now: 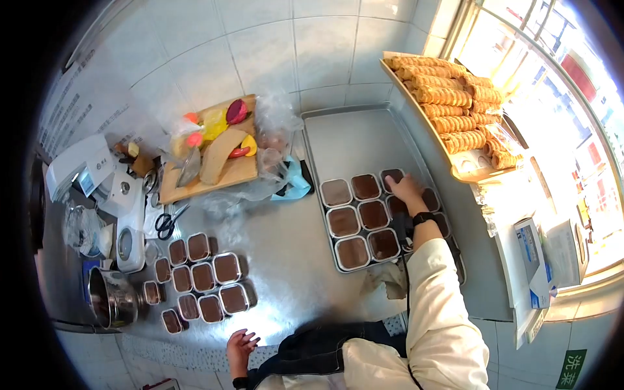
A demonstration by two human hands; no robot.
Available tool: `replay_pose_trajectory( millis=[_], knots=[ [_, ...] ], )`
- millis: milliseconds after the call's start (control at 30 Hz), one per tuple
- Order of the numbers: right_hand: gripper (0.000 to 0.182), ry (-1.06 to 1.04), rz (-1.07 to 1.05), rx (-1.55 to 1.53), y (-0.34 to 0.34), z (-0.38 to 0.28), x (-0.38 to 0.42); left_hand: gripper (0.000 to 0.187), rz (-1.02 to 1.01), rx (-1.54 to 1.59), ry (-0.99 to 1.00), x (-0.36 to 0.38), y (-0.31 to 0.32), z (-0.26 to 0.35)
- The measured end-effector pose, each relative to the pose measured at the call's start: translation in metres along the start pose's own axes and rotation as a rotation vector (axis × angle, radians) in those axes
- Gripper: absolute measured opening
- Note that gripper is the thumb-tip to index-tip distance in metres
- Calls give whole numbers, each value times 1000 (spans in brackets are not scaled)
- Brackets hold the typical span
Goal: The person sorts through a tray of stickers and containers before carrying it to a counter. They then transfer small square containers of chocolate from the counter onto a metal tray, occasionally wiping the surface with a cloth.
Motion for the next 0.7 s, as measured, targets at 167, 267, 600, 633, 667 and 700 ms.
replay_pose_trajectory(
  millis=[167, 267, 600, 633, 667, 700],
  knots=[
    [44, -618, 613, -234, -38, -77, 74, 30, -50, -54, 5, 0, 3, 1],
    [33, -1038, 359, -323, -7, -157, 155, 30, -95, 2, -4, -7, 1, -6],
    [73, -1491, -284, 35, 165, -288, 388, 29, -170, 118, -67, 3, 9, 6],
    [73, -1513, -290, 48, 171, -290, 395, 29, -199, 176, -77, 7, 9, 6],
    [76, -1523, -266, 86, 178, -292, 400, 29, -190, 196, -68, 4, 3, 2],
    [79, -1531, -241, 120, 182, -295, 404, 29, -106, 242, 41, 1, -7, 8]
  ],
)
Point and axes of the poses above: each hand's wrist, its own x-axis away from the middle knuckle, its own y-axis out of the palm, z = x × y, the point moved 7 cm from there along -x, towards the middle knuckle, and after that the axes turned 1 degree about -z, right-handed, at the moved point
